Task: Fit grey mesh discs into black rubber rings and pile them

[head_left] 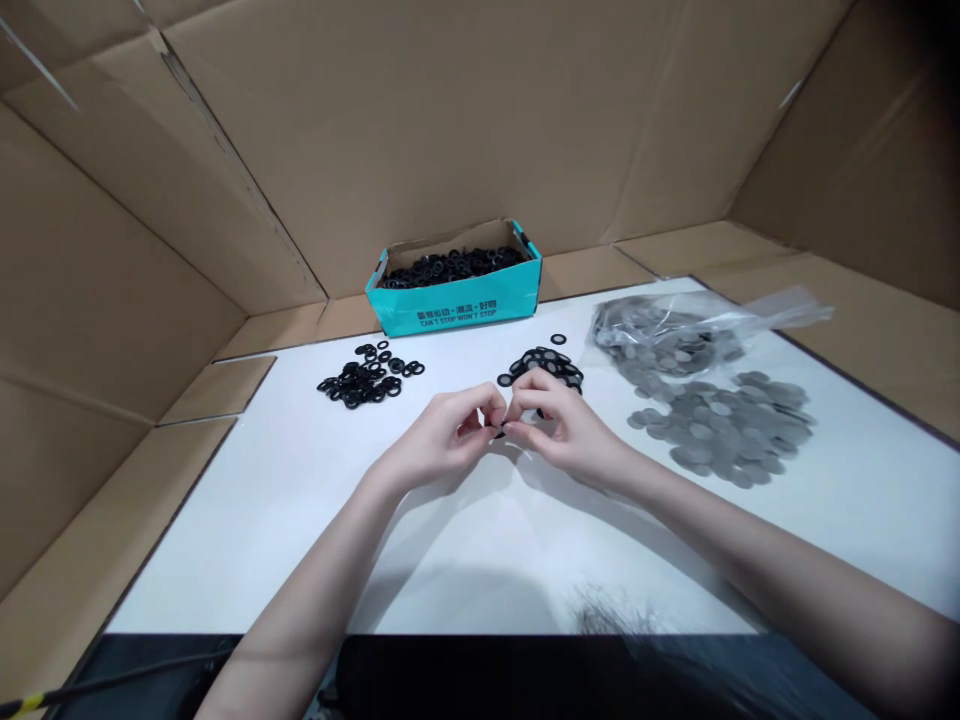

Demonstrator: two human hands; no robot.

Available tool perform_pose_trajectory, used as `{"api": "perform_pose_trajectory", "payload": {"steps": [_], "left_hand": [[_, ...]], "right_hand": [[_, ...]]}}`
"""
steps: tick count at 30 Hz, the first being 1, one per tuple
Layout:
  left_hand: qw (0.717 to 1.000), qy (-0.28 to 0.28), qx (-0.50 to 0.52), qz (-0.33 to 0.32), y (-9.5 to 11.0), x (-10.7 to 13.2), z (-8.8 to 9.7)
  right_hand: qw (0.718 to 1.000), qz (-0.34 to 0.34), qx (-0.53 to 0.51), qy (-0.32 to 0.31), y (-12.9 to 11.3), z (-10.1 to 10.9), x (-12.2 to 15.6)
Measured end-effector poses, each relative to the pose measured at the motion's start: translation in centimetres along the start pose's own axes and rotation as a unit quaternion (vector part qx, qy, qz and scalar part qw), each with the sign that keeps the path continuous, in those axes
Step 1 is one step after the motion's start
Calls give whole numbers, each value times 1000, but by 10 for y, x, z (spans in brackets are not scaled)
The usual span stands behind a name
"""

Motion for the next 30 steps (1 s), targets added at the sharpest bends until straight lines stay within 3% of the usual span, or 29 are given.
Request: {"api": "perform_pose_trajectory", "payload": {"steps": [3, 10, 15, 24, 30], "left_hand": [[1000, -7, -14, 0, 1, 0, -3], [994, 80, 68, 11, -7, 0, 1], [988, 99, 117, 26, -12, -2, 3], [991, 81, 108, 16, -13, -2, -2], [998, 21, 59, 2, -11, 0, -7]], "right_hand": [[1000, 4, 13, 9, 3, -1, 0], [999, -16, -3, 46, 9, 2, -1], [999, -5, 10, 51, 9, 7, -2], [999, 22, 9, 48, 7, 6, -1], [1000, 3, -4, 23, 5, 1, 0]]}}
Point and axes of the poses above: each hand's wrist, its own x-axis away from the middle knuckle, its own z-axis out of the back of the hand, y = z × x, the point moved 6 cm from there along -x, towards the middle knuckle
